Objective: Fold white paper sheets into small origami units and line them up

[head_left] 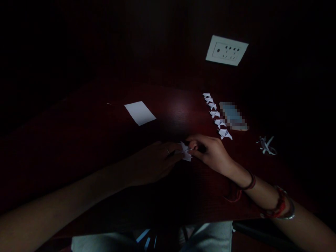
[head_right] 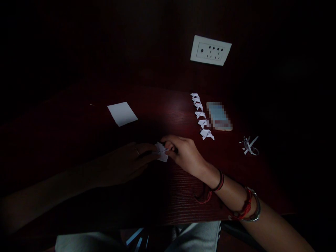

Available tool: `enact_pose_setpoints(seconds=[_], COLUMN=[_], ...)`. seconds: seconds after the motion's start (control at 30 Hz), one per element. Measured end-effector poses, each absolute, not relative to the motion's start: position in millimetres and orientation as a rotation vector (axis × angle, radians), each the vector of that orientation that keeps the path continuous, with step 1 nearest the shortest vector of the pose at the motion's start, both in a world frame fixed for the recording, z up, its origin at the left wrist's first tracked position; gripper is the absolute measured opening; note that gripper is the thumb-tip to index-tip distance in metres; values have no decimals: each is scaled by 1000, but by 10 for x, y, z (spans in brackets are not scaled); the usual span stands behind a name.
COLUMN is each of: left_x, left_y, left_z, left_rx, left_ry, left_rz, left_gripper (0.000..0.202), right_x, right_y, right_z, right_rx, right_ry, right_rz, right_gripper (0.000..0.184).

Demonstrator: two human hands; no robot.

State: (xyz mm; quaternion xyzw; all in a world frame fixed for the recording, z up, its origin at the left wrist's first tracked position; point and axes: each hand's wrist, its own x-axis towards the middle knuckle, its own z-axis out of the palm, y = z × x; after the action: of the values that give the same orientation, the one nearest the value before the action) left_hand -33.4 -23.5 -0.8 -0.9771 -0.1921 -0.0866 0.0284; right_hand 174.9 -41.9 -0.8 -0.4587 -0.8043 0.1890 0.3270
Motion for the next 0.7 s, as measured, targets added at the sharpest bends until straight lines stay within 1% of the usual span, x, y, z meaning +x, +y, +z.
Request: enact_pose_setpoints(seconds=[0.23,0.37,0.57,0.7], left_x=[-370,-390,-401,-413], left_y=[-235,-214,-207,-214], left_z=[-15,-34,0,31], left_rx=[-3073,-3093,-3127,-3131], left_ry=[-495,-479,-416,-382], left_rz=[-238,-218,-198,-143], left_gripper=[38,39,41,47], right_x=[1731,1750,1784,1815], right_y=[-484,-516,-553,-568], right_z=[15,5,52,81], right_rx=[-1189,-1160,-1025,-1009], right_ry=[-2078,-2142,-2316,-2377], right_rz=[621,654,607,647], right_gripper=[28,31,34,41])
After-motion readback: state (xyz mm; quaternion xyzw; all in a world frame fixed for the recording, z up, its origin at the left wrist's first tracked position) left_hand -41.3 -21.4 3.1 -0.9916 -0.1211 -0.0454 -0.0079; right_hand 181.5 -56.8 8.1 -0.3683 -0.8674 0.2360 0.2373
